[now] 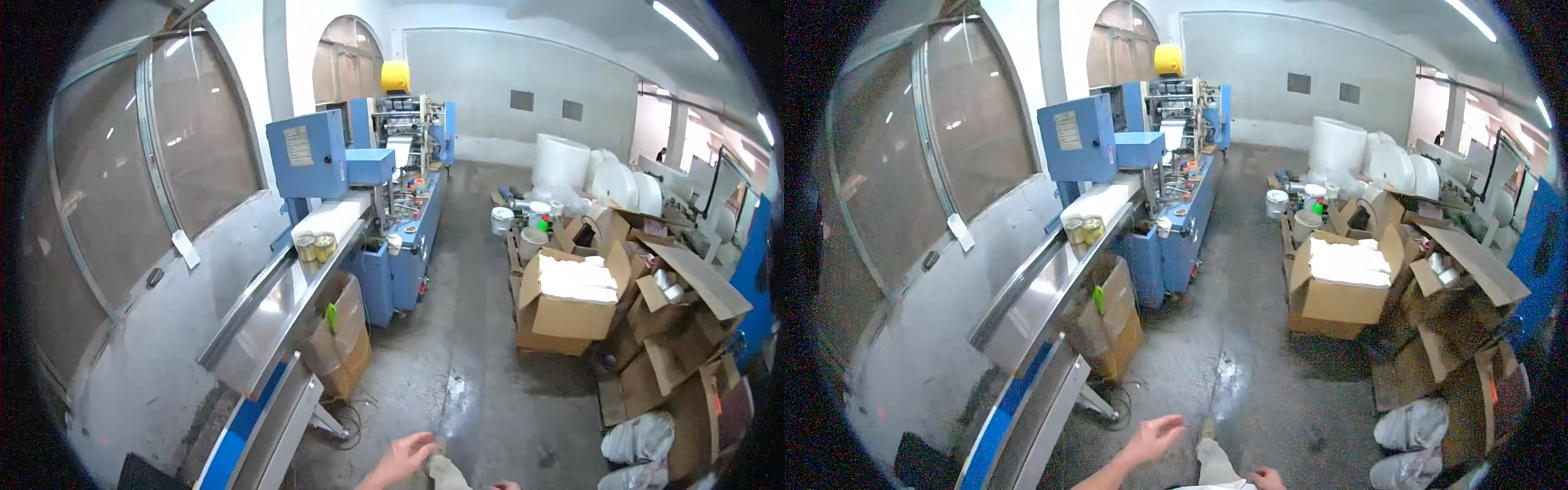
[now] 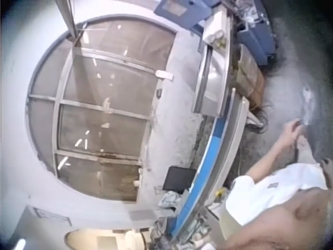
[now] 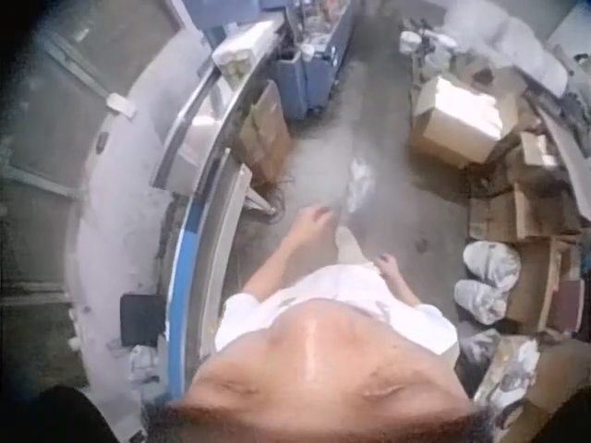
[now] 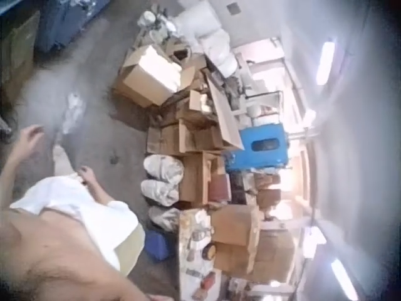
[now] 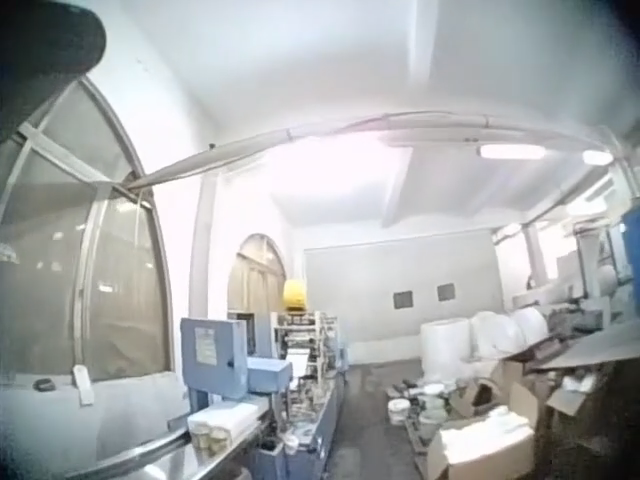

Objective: Transfer stacks of paper from a production machine onto a conveyor belt and into storage boxes.

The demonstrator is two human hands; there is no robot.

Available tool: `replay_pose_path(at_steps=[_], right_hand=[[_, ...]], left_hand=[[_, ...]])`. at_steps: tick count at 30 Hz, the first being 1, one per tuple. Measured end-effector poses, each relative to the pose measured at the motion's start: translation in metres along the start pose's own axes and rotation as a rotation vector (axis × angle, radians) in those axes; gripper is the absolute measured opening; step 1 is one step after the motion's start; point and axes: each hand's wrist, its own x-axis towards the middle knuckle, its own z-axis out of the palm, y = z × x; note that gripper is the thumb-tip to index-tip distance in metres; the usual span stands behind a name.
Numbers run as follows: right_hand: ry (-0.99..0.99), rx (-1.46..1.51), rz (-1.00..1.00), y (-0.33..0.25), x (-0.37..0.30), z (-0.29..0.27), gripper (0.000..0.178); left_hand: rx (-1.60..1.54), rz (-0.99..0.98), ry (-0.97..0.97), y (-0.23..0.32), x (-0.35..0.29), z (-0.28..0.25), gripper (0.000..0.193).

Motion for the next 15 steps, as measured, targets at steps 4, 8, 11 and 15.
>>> replay_pose_path(at_steps=[4, 8, 11, 15], right_hand=[[0.084, -0.309, -0.199, 0.039, 0.199, -0.054, 0.034], [0.146, -0.138, -0.059, -0.016, 0.374, -0.1, 0.025], [0.084, -0.193, -0.164, -0.159, 0.413, -0.114, 0.025], [0.026, -0.11, -0.451, -0.308, 0.49, -0.099, 0.022]], left_hand=[[-0.363, -0.171, 0.183, -0.044, 0.122, -0.052, 0.036], [-0.576, -0.11, 0.407, -0.078, 0.241, -0.138, 0.033], [-0.685, -0.145, 0.649, -0.077, 0.312, -0.213, 0.036], [-0.912, -0.216, 0.881, -0.152, 0.42, -0.308, 0.048]])
